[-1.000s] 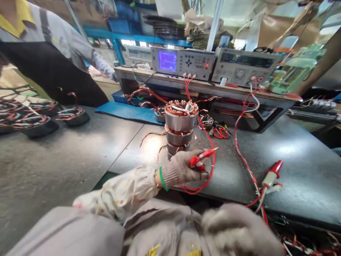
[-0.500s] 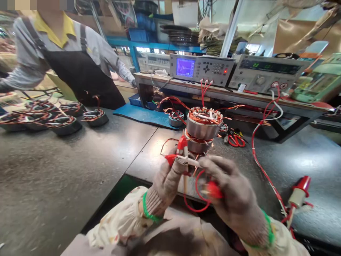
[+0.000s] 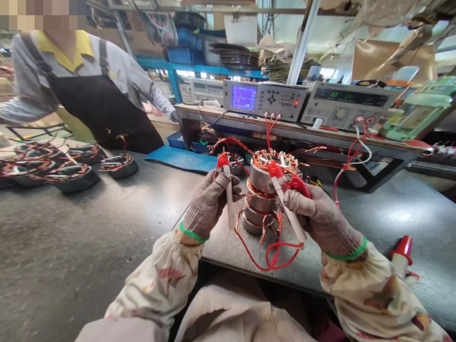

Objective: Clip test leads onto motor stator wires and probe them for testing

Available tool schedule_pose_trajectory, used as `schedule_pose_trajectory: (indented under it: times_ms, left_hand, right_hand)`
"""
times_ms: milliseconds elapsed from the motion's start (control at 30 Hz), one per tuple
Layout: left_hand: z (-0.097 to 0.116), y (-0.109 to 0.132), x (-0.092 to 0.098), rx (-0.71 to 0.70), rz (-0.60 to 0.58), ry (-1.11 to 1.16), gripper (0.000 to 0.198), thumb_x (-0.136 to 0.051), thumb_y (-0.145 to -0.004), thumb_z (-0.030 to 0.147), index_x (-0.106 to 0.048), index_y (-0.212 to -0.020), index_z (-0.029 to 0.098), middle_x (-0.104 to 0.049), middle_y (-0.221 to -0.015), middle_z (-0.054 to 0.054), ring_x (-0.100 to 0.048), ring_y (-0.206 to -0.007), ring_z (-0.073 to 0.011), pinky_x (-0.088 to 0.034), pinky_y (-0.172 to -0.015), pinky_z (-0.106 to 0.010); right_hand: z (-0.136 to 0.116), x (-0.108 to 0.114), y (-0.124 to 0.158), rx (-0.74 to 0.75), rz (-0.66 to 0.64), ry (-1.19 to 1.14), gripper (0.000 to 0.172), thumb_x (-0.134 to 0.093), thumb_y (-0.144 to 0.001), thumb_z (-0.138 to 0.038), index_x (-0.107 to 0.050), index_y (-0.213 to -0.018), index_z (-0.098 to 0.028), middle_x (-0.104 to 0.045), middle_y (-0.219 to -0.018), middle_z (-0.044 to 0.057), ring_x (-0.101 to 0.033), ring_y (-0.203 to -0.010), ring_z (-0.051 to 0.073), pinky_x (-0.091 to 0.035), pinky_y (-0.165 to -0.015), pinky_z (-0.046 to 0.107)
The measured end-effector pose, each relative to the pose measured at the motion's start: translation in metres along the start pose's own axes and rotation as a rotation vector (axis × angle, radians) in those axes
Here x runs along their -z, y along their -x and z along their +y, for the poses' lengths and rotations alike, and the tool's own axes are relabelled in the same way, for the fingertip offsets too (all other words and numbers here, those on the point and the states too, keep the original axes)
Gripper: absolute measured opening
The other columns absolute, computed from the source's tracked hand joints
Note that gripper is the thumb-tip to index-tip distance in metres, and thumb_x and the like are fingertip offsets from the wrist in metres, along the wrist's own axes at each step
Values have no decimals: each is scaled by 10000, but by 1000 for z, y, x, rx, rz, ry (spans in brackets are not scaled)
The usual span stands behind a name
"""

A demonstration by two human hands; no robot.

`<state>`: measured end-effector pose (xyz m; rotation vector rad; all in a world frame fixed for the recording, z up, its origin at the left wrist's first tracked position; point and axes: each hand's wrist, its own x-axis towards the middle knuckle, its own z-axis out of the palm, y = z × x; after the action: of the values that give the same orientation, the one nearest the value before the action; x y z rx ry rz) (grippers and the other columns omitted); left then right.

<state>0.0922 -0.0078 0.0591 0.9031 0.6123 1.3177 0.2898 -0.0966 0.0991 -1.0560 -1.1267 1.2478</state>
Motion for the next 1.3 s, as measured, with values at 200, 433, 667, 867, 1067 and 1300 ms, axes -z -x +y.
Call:
schedule_pose_trajectory:
  times_ms: [200,433,667,867,1067,1300]
  left_hand:
    - [1,-7,-5,-149,19,-52,377,-853,-712,414,-664,-962,205,-721,-800,7,-665,-594,-112,-571,-565,-223]
    - [10,0,-3,-127,9,-101,375,-844,-728,419,-689,-987,196,-718,-758,6,-664,-597,-116,-569,-559,-213]
    - [9,1,1,-181,23,-181,291,-826,-767,386,-707,-957,200,-719,-776,6,-649,-592,-107,-565,-572,-207]
    - [5,5,-5,-215,-30,-187,240,-795,-806,380,-713,-946,203,-698,-762,3,-631,-577,-102,-527,-549,-204]
    - [10,3,-7,-232,-55,-152,286,-830,-754,421,-695,-864,193,-676,-703,6,-615,-529,-111,-504,-515,-223]
    - [9,2,-5,-193,-47,-137,294,-832,-750,405,-676,-874,188,-689,-721,-3,-619,-540,-117,-508,-523,-230]
  right_hand:
    - [-2,0,-2,21,-14,23,328,-867,-674,-435,-670,-740,-181,-585,-632,-22,-472,-504,85,-410,-449,219]
    - [5,19,1,200,83,402,440,-681,-804,-615,-734,-909,-191,-631,-656,8,-551,-535,148,-457,-488,276]
    - [17,77,-46,507,815,1232,535,-501,-900,-499,-662,-1260,-137,-701,-1159,171,-663,-1005,307,-512,-923,463]
    - [7,97,-92,249,752,1079,580,-453,-884,-561,-723,-1185,-144,-734,-1100,173,-651,-1046,322,-470,-970,439]
    - [11,103,-91,277,731,996,553,-482,-857,-606,-738,-1067,-164,-731,-957,123,-623,-890,277,-468,-845,383]
    - [14,106,-96,269,746,961,586,-509,-831,-612,-738,-1105,-148,-726,-967,112,-610,-895,266,-461,-882,379]
